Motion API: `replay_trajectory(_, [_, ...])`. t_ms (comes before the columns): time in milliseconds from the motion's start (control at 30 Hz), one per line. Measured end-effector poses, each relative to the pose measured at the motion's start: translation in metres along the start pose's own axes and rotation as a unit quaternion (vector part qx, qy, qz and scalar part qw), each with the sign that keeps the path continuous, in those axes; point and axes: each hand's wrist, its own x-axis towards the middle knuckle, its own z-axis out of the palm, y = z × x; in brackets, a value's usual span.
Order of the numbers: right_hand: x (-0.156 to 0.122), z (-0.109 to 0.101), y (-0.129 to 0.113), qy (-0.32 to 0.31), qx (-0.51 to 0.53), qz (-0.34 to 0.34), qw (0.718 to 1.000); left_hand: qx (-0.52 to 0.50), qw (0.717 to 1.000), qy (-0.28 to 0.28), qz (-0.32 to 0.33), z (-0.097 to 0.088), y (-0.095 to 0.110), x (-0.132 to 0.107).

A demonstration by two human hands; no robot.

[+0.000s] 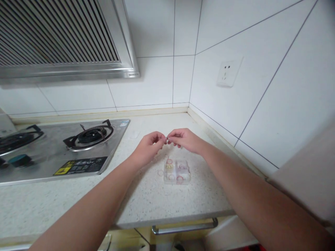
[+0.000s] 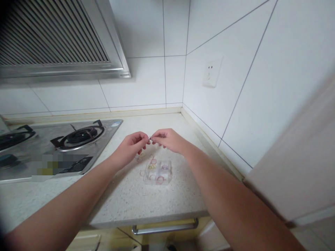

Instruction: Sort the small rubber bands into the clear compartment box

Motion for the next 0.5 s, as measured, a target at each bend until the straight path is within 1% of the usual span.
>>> replay_trajectory(133, [-0.003, 0.002, -0.007, -0.014, 0.002, -0.003, 1.0, -0.023, 1.0, -0.008, -0.014, -0.002, -0.003, -0.001])
replay_trajectory(300, [-0.007, 0.002, -0.014, -0.006, 0.018, -0.005, 1.0, -0.036, 0.999, -0.005, -0.017, -0.002, -0.013, 0.001])
replay_trajectory(500, [-0.009, 0.003, -0.02, 0.009, -0.02, 0.01, 1.0, -0.048, 0.998, 0.002, -0.031, -0.006, -0.009, -0.001])
